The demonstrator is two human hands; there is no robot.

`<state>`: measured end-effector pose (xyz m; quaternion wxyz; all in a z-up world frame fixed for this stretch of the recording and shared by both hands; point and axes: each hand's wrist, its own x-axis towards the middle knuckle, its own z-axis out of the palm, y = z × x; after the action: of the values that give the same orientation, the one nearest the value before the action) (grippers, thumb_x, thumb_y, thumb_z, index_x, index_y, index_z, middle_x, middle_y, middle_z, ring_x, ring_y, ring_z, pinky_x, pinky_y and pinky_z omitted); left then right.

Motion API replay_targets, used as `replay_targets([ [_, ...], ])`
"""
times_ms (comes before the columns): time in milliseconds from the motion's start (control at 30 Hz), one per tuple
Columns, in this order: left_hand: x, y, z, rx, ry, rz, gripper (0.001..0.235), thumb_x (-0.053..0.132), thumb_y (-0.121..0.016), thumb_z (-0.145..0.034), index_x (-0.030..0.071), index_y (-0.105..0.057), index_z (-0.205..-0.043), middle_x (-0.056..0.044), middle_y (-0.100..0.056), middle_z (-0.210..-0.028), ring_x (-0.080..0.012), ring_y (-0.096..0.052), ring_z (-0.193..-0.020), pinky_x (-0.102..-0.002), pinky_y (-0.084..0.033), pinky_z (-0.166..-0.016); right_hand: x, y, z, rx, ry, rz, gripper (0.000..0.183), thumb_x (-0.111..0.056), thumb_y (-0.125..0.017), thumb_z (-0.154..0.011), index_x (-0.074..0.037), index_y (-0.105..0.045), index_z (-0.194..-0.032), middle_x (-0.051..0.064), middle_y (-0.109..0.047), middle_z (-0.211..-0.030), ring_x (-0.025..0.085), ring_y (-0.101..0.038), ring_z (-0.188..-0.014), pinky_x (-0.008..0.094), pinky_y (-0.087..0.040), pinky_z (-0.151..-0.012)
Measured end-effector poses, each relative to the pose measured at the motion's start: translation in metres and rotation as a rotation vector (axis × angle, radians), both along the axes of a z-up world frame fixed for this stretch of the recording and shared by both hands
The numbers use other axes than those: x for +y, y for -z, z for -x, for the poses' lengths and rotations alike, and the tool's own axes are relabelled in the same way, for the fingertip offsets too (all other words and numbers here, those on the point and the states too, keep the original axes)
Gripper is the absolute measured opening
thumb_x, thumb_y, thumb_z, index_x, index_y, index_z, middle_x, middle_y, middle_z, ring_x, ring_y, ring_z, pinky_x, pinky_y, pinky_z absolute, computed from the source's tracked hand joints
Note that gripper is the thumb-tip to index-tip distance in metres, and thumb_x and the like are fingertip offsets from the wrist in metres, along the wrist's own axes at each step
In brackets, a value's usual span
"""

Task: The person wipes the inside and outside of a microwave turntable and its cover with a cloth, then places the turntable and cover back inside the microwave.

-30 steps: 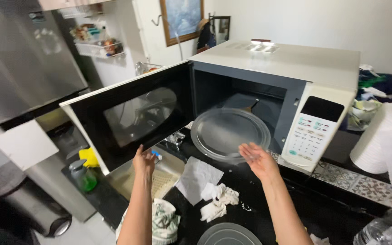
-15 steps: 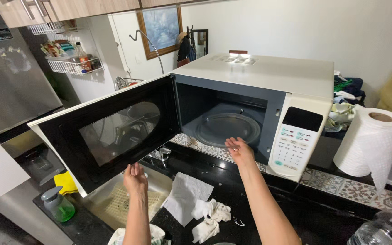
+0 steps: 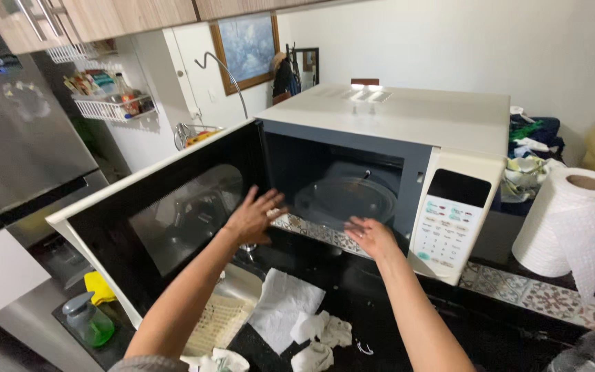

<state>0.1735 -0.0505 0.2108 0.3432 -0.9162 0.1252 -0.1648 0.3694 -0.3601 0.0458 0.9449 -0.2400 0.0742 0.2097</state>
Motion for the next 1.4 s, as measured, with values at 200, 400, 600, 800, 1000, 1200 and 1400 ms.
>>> replay_targets([
  [200,-0.018,0.005,0.001,0.181,0.258,0.138,0.096,0.045,-0.084,-0.073,0.028,-0.038,-0.156,-0.005,-0.018,-0.173,-0.0294,-0.016,-0.158,-0.068,-0.019,-0.124,-0.003,-0.033,0.032,-0.099,-0.061,0.169,0.021,0.007,-0.050,-0.098,0.001,-0.048,-0.118,0.033,-0.060,-0.136,0.052,-0.059,-0.125,0.068,-0.045,-0.108],
  [400,-0.031,0.012,-0.016,0.272,0.318,0.187,0.100,0.021,-0.080,-0.085,0.024,-0.020,-0.165,-0.013,-0.019,-0.171,-0.0375,-0.034,-0.149,-0.069,-0.016,-0.122,0.000,-0.010,0.004,-0.128,-0.080,0.369,0.023,0.003,-0.061,-0.098,0.009,-0.053,-0.119,0.039,-0.065,-0.122,0.049,-0.068,-0.109,0.059,-0.058,-0.093],
  [600,-0.041,0.030,-0.031,0.373,0.271,0.204,0.090,0.023,-0.069,-0.093,0.023,-0.015,-0.165,-0.013,-0.021,-0.170,-0.0389,-0.047,-0.138,-0.061,-0.031,-0.117,-0.001,0.015,-0.014,-0.212,-0.083,0.577,0.047,-0.014,-0.080,-0.091,0.011,-0.056,-0.122,0.038,-0.071,-0.105,0.045,-0.075,-0.090,0.053,-0.065,-0.077],
  [800,-0.040,0.047,-0.047,0.299,0.209,0.158,0.098,0.033,-0.074,-0.090,0.028,-0.013,-0.167,-0.010,-0.025,-0.168,-0.0351,-0.042,-0.144,-0.060,-0.033,-0.115,0.002,0.015,-0.015,-0.204,-0.068,0.728,0.034,-0.024,-0.064,-0.101,0.010,-0.063,-0.105,0.029,-0.075,-0.086,0.027,-0.076,-0.063,0.033,-0.066,-0.053],
  [1000,-0.026,0.041,-0.061,0.092,-0.230,-0.079,0.061,0.041,-0.064,-0.095,0.030,-0.049,-0.153,-0.005,-0.045,-0.161,-0.0274,-0.030,-0.153,-0.070,0.001,-0.124,-0.015,0.000,-0.014,-0.236,-0.187,0.777,0.034,-0.024,-0.064,-0.100,0.010,-0.071,-0.098,0.024,-0.075,-0.083,0.024,-0.075,-0.063,0.030,-0.065,-0.055],
  [1200,-0.002,0.024,-0.008,0.052,-0.489,-0.192,0.087,0.059,-0.066,-0.091,0.026,-0.030,-0.163,-0.008,-0.031,-0.169,-0.0301,-0.019,-0.158,-0.067,0.001,-0.127,-0.002,0.012,-0.026,-0.265,-0.127,0.980,0.036,-0.027,-0.056,-0.106,0.009,-0.057,-0.111,0.028,-0.072,-0.085,0.027,-0.070,-0.056,0.030,-0.061,-0.045],
  [1400,0.013,0.035,0.020,-0.045,-0.428,-0.237,0.070,0.052,-0.060,-0.096,0.026,-0.041,-0.158,-0.008,-0.027,-0.171,-0.0331,-0.017,-0.158,-0.065,-0.012,-0.126,-0.004,-0.023,0.033,-0.587,0.196,1.957,0.032,-0.057,-0.059,-0.092,-0.030,-0.072,-0.102,0.005,-0.080,-0.101,0.030,-0.077,-0.094,0.043,-0.064,-0.072],
])
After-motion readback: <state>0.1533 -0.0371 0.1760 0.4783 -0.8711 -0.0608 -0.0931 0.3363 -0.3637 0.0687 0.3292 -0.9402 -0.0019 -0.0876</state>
